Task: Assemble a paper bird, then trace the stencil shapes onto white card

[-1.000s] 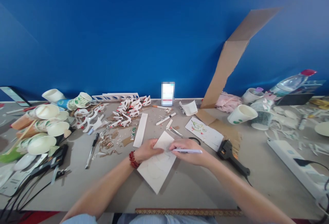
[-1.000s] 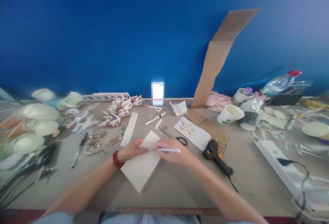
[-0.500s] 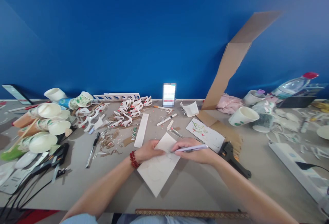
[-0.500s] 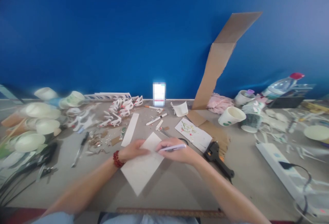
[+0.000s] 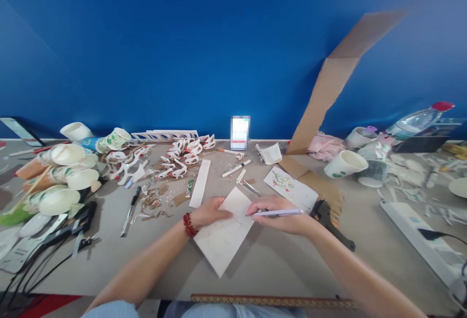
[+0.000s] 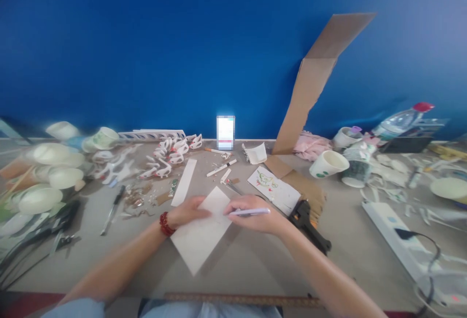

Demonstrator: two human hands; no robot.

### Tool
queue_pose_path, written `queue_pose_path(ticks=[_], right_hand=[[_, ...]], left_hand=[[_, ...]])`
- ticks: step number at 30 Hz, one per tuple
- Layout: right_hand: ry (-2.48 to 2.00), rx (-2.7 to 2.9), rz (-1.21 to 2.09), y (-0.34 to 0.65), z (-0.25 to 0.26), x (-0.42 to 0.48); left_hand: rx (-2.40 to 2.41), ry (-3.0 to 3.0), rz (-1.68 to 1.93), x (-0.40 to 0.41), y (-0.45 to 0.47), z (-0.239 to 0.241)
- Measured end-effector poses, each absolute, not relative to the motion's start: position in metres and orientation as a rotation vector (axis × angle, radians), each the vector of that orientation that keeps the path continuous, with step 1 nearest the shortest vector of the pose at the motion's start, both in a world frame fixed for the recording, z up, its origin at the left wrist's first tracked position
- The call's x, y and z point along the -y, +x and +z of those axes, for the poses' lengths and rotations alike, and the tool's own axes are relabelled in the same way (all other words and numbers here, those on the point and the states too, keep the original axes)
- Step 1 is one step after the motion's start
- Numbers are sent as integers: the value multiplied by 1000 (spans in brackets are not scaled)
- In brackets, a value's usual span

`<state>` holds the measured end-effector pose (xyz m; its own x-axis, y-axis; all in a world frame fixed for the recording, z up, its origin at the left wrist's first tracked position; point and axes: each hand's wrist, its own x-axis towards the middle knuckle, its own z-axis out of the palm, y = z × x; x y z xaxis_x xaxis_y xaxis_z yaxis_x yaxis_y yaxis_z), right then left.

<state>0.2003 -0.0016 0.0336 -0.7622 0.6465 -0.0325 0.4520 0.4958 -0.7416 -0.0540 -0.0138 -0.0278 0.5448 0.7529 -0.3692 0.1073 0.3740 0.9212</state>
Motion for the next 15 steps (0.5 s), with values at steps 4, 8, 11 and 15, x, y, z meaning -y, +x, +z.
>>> queue_pose_path(ticks=[4,8,11,15], right_hand=[[-944,2475,1120,198,23,4],[-932,2481,1114,196,23,3],[-928,2483,1118,196,25,2],[-905,2482,1126,197,26,2]], left_hand=[[-920,1118,490,14,-55,-26],[-912,1115,490,14,-55,-25],[-907,1111,489,13,-56,-26],[-901,1106,484,13,-56,-27]])
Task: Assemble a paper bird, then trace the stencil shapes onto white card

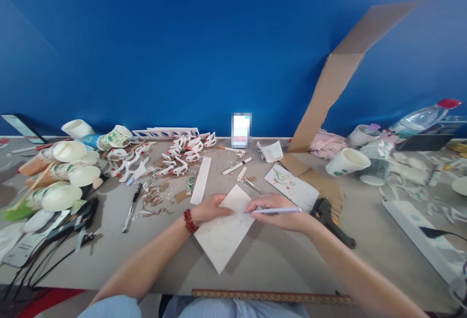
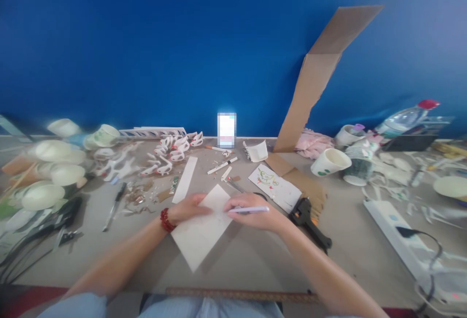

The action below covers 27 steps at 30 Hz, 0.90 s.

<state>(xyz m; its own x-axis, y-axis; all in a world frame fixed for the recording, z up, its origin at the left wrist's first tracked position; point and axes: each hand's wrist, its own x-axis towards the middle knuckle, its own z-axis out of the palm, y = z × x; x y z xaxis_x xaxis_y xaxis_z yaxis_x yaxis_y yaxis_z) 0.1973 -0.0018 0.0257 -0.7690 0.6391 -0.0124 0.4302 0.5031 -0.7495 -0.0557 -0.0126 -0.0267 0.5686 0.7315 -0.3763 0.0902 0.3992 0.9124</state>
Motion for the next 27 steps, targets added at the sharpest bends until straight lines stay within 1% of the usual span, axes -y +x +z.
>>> queue_pose_path(ticks=[18,27], right_hand=[[-941,2595,1081,188,29,2],[-790,2549,1082,188,20,-4]], left_hand=[[-922,1134,475,14,-56,-23],[-931,1133,489,15,-56,-23]])
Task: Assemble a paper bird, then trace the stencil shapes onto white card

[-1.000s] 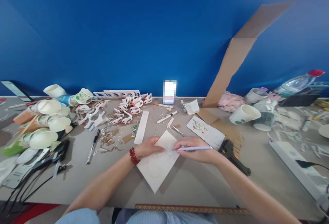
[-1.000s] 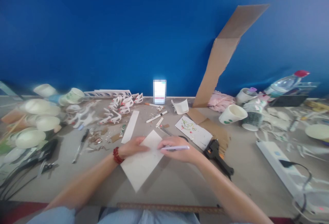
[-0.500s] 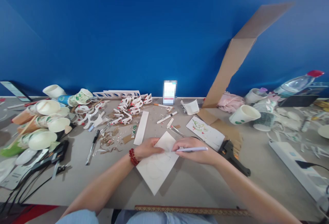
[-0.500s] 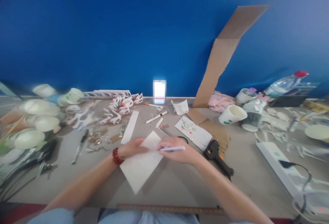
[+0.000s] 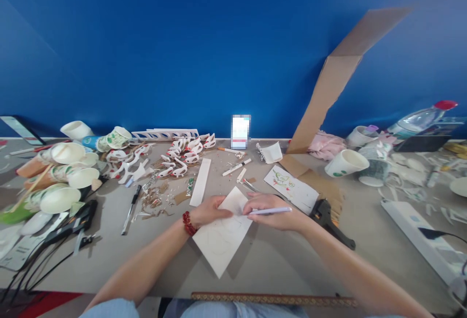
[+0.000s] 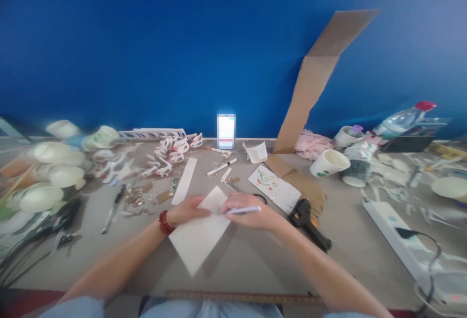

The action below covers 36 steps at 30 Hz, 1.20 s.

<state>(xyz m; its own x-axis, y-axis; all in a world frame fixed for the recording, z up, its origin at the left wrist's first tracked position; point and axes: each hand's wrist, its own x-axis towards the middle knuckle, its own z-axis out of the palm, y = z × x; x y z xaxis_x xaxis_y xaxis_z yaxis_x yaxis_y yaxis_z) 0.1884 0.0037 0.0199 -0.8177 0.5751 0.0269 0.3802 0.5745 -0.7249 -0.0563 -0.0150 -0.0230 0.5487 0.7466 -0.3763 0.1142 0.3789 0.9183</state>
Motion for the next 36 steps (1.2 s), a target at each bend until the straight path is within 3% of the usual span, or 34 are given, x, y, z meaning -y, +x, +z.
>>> queue_pose_path(ticks=[8,12,15,19,24,27,32,36], right_hand=[[-747,2531,972,186,25,-2],[-861,2414,1105,197,49,-6],[-1131,2082,1073,208,55,-8],[-1329,1529,1014,209,26,1],[-1303,997,1279,186,-14,23],[-1279,1137,1267,173,-18,29],[-1337,1503,929,172,-14,21],[-1299,1697,987,187,-9,14]], left_hand=[[-924,1124,529,15,-56,-26],[-917,1105,535,15,-55,-27],[-926,1062,581,18,-52,-27],[-993,889,806,21,-48,-29],[-1017,639,1030,20,-41,-39],[-951,596,1080,22,-35,-43],[-662,574,1005,30,-28,-45],[-649,665,911,27,-38,-44]])
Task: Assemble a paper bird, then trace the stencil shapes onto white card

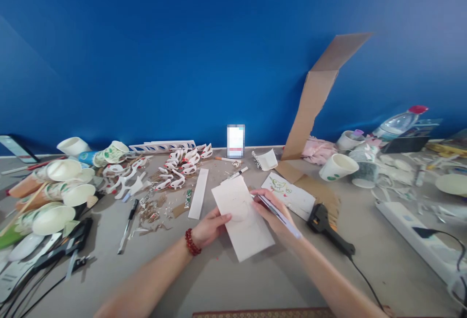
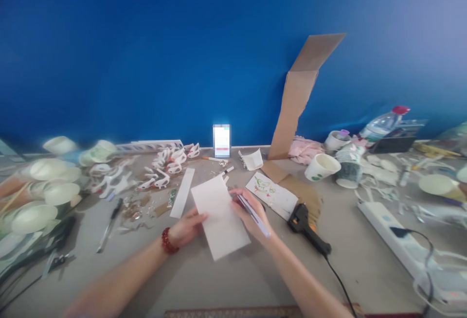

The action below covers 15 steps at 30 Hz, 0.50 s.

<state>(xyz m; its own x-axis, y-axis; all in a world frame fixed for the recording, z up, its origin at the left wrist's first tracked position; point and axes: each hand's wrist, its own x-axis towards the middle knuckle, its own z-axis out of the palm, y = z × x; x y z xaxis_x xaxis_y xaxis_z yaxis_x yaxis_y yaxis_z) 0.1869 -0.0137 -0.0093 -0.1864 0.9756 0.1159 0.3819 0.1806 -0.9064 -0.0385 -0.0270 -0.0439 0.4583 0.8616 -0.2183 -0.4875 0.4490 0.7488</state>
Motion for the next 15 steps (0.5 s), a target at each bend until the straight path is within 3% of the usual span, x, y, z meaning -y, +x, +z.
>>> queue_pose_path(ticks=[6,12,15], right_hand=[[-1177,2048,1145,202,-7,9],[-1219,2052,642,192,-10,14],[-1168,1958,652,185,-9,21]], left_hand=[[-893,971,800,12,-56,-34],[-1015,1083,764,18,-44,-47],[-1072,1196,806,19,-42,-53]])
